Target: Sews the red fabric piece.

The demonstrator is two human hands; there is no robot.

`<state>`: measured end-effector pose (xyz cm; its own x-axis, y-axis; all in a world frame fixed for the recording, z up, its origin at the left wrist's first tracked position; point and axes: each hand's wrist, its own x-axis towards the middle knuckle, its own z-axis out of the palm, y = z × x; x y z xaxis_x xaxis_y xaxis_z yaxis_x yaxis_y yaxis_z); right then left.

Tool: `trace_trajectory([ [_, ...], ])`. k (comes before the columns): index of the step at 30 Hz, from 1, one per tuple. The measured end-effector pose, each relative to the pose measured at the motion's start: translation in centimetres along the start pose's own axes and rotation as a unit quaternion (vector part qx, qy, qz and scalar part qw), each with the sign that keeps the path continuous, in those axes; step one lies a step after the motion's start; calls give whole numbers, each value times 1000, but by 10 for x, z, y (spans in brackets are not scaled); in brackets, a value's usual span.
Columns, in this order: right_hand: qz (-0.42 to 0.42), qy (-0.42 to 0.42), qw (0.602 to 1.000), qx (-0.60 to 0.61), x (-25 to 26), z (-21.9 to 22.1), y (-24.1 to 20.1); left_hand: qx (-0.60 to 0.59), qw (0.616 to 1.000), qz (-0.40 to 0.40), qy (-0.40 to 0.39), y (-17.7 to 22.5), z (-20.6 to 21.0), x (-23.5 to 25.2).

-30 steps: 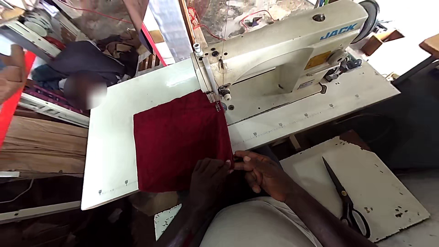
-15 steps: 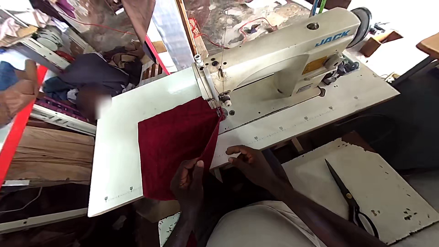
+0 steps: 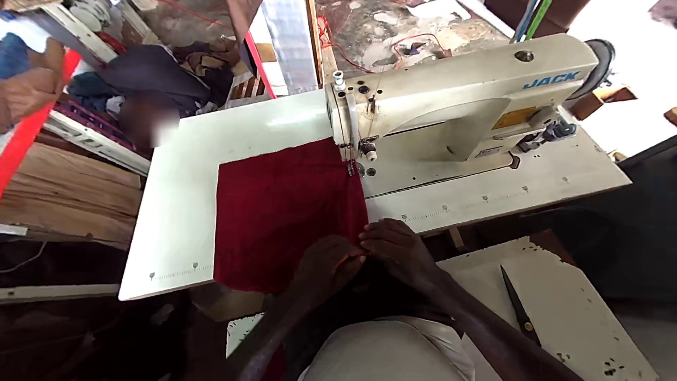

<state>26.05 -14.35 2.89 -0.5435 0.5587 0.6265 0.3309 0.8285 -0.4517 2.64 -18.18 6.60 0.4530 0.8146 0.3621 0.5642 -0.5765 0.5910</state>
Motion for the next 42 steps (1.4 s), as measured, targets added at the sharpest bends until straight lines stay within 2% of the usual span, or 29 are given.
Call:
trace_trajectory([
  [2, 14, -23, 1000, -2, -12, 1, 7, -4, 993, -44, -106, -9, -9, 16],
  [4, 34, -48, 998, -5, -24, 4, 14, -3, 984, -94, -150, -28, -18, 38],
  [6, 50, -64, 997, -4, -32, 7, 19, 24, 988, -107, -108, -59, -16, 63],
  [8, 57, -66, 996, -6, -35, 8, 18, 51, 994, -77, -66, -90, -4, 84],
  [12, 59, -63, 996, -13, -34, 11, 16, 81, 995, -19, -49, -123, 24, 92],
  [27, 65, -51, 996, 24, -21, 10, 18, 78, 995, -49, -32, -136, 21, 91],
  [42, 99, -45, 994, -5, 14, 16, 50, 83, 995, -41, -29, -171, 11, 128],
])
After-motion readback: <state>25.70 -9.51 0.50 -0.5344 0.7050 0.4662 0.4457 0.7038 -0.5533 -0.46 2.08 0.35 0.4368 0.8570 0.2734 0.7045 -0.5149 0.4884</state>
